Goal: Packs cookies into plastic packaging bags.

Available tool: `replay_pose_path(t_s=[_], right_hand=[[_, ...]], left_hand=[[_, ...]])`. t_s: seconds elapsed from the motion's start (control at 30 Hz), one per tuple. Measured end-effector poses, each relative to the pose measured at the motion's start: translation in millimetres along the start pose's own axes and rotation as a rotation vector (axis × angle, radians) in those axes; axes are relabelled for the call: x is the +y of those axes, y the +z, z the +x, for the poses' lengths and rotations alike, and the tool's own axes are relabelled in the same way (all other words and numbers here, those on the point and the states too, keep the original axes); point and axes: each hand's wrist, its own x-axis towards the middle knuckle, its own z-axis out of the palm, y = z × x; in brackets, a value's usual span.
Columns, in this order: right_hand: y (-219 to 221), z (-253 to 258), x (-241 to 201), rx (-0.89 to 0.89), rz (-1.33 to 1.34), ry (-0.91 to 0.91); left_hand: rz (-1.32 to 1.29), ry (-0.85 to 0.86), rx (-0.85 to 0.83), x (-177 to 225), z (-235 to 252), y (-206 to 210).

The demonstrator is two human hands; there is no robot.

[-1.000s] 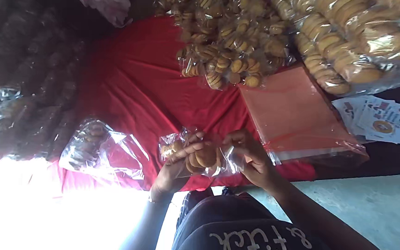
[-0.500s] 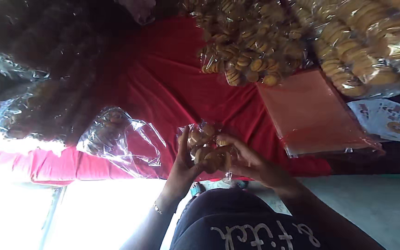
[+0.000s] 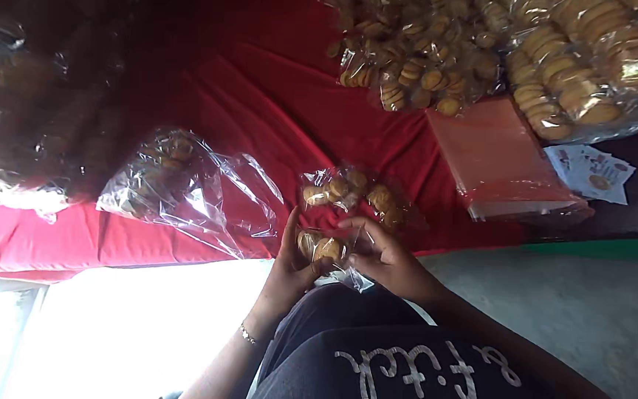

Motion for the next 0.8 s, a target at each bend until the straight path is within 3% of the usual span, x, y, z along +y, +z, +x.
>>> replay_pose_path(t_s=[0.13, 0.3, 0.43, 0.7, 0.8], right_hand=[[18, 3, -5, -0.001, -0.098, -0.047], [36, 4, 10, -0.092, -0.205, -0.055], [52, 0, 22, -0.075, -0.172, -0.122], [78, 12, 5, 0.062, -0.597, -0.326], [75, 22, -2, 0.018, -0.530, -0.300]], left_hand=[[0.129, 0.081, -0.057, -7, -10, -15], [0.701, 0.468, 0.094, -21, -22, -27], [0.716, 0.431, 0.007, -14, -35, -42], [1.126, 0.613, 0.388, -9, -45, -37], [1.009, 0.568, 0.350, -8, -41, -45]])
